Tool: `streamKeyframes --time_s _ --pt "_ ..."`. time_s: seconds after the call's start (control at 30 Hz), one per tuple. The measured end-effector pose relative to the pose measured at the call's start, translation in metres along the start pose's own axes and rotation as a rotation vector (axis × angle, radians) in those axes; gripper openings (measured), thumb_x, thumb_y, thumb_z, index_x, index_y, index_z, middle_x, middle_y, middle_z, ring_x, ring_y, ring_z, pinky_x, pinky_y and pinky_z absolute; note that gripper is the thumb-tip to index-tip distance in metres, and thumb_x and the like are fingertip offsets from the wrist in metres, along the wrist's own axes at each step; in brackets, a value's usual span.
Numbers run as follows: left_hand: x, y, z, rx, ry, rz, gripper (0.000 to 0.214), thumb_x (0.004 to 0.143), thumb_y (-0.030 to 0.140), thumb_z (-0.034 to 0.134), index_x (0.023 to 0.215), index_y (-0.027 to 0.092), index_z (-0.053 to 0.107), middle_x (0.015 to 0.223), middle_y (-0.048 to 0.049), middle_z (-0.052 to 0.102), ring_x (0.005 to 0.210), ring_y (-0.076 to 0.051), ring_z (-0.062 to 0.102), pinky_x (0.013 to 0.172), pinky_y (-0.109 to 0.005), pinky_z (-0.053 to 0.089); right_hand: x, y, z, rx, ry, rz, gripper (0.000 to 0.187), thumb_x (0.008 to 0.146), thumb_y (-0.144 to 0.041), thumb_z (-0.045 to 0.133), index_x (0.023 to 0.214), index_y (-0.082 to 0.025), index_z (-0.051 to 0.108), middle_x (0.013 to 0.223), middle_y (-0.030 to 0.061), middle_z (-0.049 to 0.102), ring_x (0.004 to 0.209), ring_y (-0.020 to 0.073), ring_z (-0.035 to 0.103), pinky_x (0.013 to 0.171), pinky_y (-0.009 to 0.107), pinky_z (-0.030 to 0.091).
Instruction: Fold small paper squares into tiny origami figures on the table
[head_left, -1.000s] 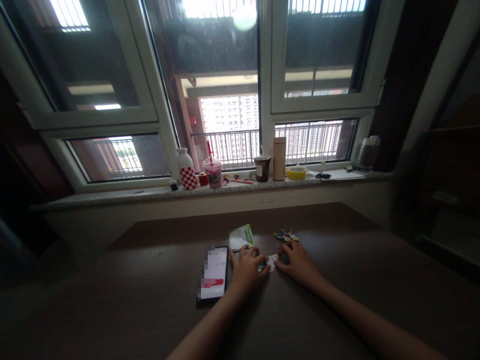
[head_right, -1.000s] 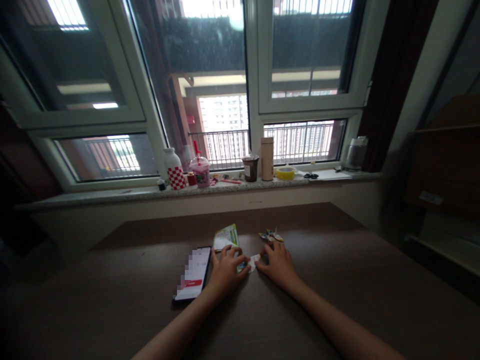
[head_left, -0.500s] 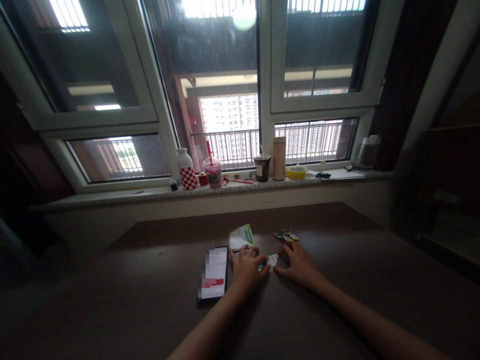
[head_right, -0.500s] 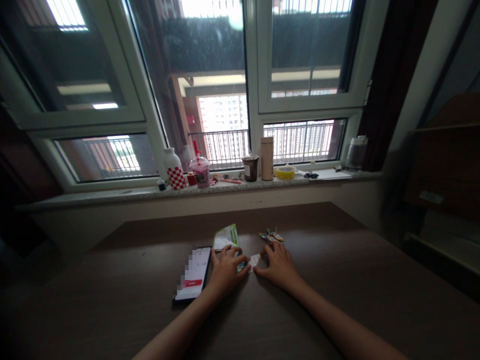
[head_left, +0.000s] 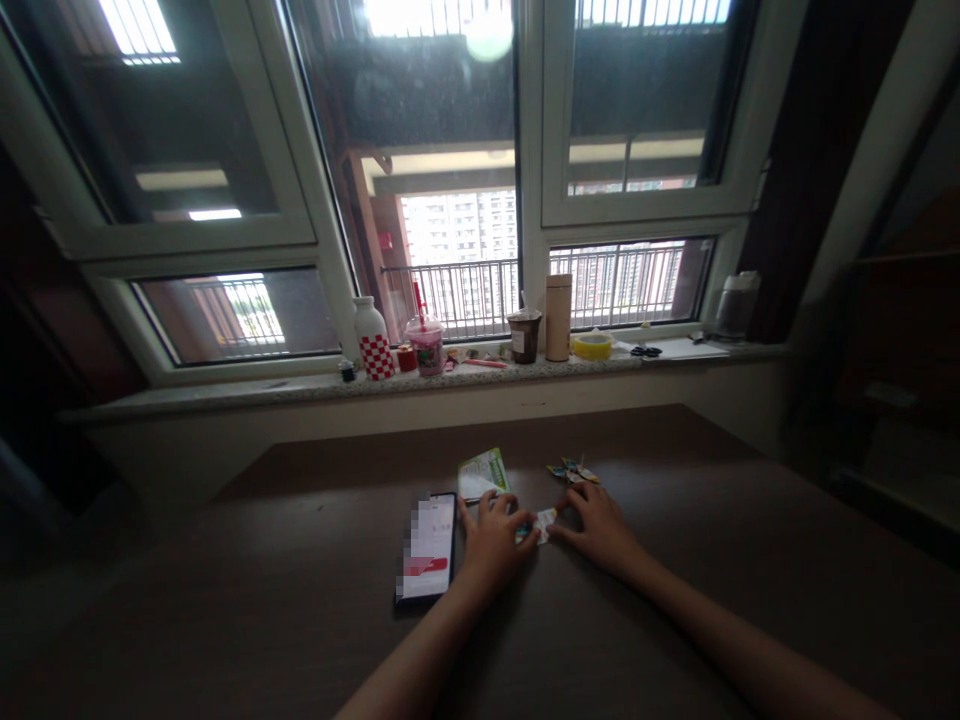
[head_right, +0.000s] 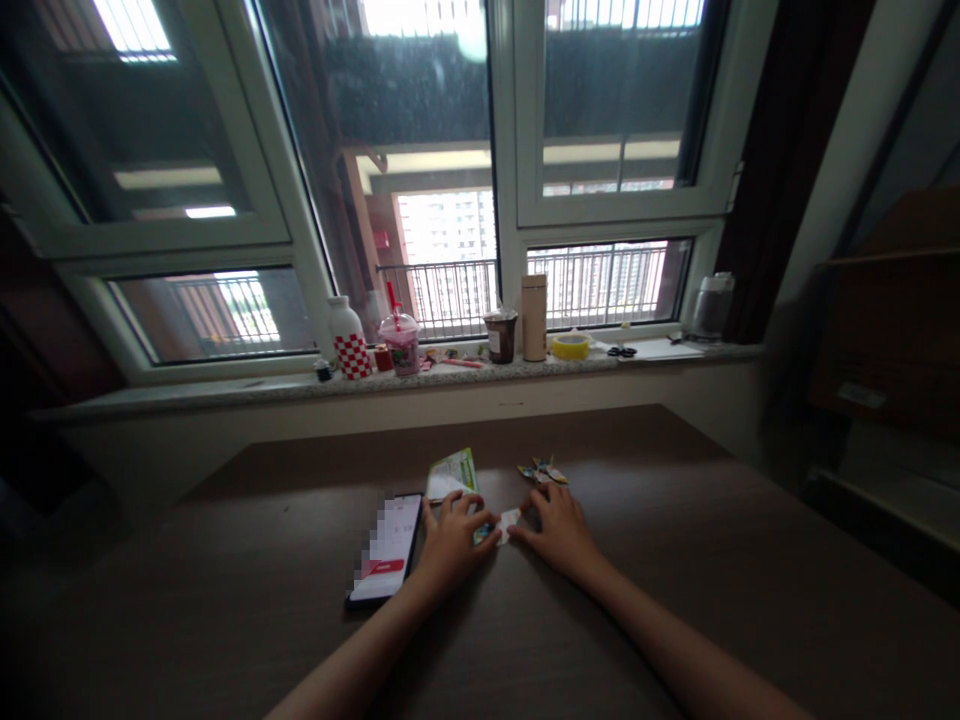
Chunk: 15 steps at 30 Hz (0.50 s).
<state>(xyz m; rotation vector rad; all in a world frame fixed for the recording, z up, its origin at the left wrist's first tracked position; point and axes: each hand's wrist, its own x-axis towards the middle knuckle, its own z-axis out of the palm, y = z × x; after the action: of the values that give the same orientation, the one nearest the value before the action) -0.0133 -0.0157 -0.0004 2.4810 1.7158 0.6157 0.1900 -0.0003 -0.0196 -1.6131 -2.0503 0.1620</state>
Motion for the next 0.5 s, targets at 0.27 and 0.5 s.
streamKeyframes --time_s 0.27,0.5 --pt "0.000 0.000 0.002 0.001 0.024 0.011 0.022 0.087 0.049 0.057 0.103 0.040 0.069 0.127 0.0008 0.059 0.131 -0.033 0.037 0.106 -0.077 0.001 0.004 -0.007 -0.003 -0.062 0.016 0.005 0.022 0.087 -0.042 0.058 0.093 -0.024 0.067 0.118 0.0100 0.058 0.118 0.0272 0.049 0.096 0.041 0.043" --pt "0.000 -0.001 0.003 0.002 0.031 0.017 0.022 0.087 0.049 0.057 0.103 0.039 0.068 0.127 0.0005 0.059 0.131 -0.033 0.037 0.105 -0.077 0.002 0.002 -0.011 -0.005 -0.058 0.003 0.028 0.029 0.077 -0.045 0.065 0.095 -0.023 0.066 0.117 0.0108 0.056 0.120 0.0281 0.047 0.099 0.041 0.041"
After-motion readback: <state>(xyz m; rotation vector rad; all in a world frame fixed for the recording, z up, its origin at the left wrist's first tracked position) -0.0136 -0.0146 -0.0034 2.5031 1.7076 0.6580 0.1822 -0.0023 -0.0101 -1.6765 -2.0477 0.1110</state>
